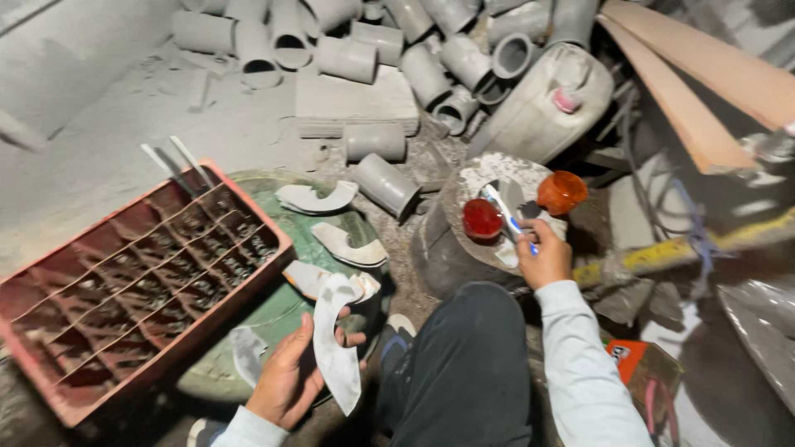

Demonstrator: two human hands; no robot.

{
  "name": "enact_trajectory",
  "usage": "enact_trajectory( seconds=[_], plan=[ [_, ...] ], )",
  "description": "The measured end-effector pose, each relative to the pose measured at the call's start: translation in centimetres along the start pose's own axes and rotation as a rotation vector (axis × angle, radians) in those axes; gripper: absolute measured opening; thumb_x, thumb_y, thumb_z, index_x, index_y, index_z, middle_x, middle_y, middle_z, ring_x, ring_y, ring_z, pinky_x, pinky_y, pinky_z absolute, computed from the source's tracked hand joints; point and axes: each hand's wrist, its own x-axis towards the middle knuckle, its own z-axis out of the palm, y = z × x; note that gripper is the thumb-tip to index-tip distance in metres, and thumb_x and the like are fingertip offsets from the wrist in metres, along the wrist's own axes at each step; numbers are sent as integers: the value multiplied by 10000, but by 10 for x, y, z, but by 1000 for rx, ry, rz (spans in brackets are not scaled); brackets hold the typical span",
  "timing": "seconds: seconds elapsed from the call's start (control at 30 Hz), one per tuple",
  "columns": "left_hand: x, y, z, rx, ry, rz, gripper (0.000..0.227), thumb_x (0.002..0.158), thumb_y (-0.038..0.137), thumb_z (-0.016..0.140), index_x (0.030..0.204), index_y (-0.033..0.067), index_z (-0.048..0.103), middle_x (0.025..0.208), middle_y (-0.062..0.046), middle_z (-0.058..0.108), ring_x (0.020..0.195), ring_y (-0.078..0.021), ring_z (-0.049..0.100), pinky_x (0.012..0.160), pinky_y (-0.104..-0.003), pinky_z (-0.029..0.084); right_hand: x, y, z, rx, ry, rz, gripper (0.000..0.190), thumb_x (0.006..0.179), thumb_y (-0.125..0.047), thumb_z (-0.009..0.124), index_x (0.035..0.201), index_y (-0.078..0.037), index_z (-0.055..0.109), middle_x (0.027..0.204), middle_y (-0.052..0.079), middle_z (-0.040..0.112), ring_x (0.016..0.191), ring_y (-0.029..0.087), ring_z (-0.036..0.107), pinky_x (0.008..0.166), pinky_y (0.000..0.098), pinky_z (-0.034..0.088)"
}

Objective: The person sits on the ground and uses a toothbrush to scrub curved white PVC pipe pieces. They repeatedly dip the brush into a small red container of liquid and scrub each piece before placing it into a red compartmentalized tray.

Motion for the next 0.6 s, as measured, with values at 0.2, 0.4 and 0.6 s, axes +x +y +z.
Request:
enact_trajectory(
  seconds=[0.2, 0.4, 0.6],
  plan=[
    [13, -23, -9, 16, 160, -202, 614, 1012, 482, 382, 1347, 13, 593, 863, -66, 634, 991, -347, 703, 792, -604, 610, 8, 27, 14, -226, -97, -126, 185, 869, -111, 675, 1050, -84, 702, 954, 239, 719, 910, 448, 675, 832, 524, 527],
    [14, -12, -9, 8, 84, -160, 554, 1014, 365, 359, 1372, -11, 552, 908, -109, 659, 1023, -358, 703, 809, -589, 615, 14, 10, 19, -311, -218, -26, 223, 880, -115, 654, 1097, -76, 689, 1016, 228, 694, 946, 461, 661, 832, 533, 524],
    [13, -5, 2, 60, 96, -138, 574, 1031, 386, 352, 1397, -22, 525, 1005, -146, 674, 1088, -367, 690, 841, -568, 598, 21, -13, 6, -417, -288, -18, 282, 885, -174, 632, 1147, -106, 710, 1026, 244, 723, 971, 447, 684, 896, 518, 531]
  ],
)
